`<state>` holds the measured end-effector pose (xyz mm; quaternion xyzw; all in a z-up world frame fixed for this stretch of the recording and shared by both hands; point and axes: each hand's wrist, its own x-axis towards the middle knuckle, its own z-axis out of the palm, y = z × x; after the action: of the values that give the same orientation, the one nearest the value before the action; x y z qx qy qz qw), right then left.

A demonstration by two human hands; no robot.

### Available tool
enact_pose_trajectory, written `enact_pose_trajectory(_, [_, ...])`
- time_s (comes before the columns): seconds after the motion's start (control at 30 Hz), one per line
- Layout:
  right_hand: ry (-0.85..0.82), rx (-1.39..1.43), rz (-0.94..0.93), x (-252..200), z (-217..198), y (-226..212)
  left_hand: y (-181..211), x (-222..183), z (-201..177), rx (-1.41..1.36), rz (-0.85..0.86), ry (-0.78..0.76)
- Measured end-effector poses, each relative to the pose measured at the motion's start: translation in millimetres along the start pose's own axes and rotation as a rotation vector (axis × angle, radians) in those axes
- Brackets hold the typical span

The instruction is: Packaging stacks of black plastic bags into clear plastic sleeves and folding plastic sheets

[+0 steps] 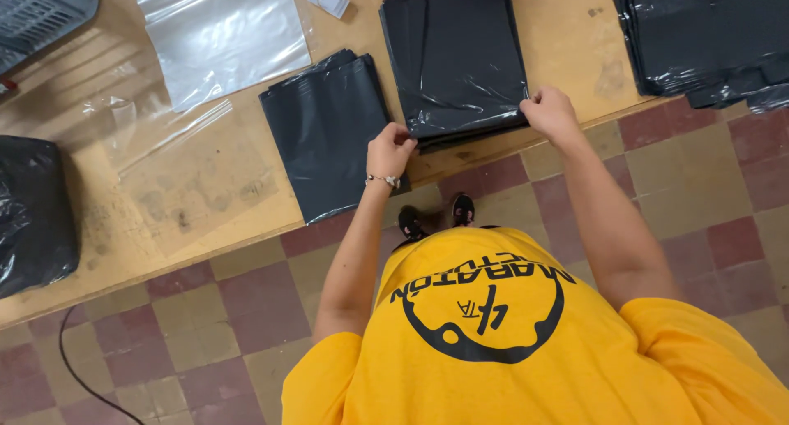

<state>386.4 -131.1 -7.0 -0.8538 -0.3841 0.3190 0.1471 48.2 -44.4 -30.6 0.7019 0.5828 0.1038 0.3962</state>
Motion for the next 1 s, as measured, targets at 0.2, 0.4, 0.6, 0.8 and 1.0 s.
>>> enact_pose_trajectory(0.2, [0.055,0.1,-0.002,18.5,1.4,11.1,9.5,1.2,-6.8,-0.434,-0.319,-0.027])
enact_pose_trajectory(0.4, [-0.201,0.468,0.091,25.3,-8.8,-18.2,-2.8,18.9,2.4,-0.741,-0.491,-0.242])
enact_pose_trajectory(0.6, [-0.387,0.714,0.12,72.5,-1.9,-40.9,47.7,16.6,-12.3,-1.037,-0.611,-0.291])
enact_pose_trajectory(0.8, [-0.189,0.612,0.098,75.4,-8.7,-87.3,46.6,14.4,-36.8,-0.735,-0.273,-0.15])
enact_pose_trajectory(1.0, [-0.084,0.566,-0.683,-38.0,16.4,-177.8,31.7,-91.5,-161.4,-0.437,0.068,0.019])
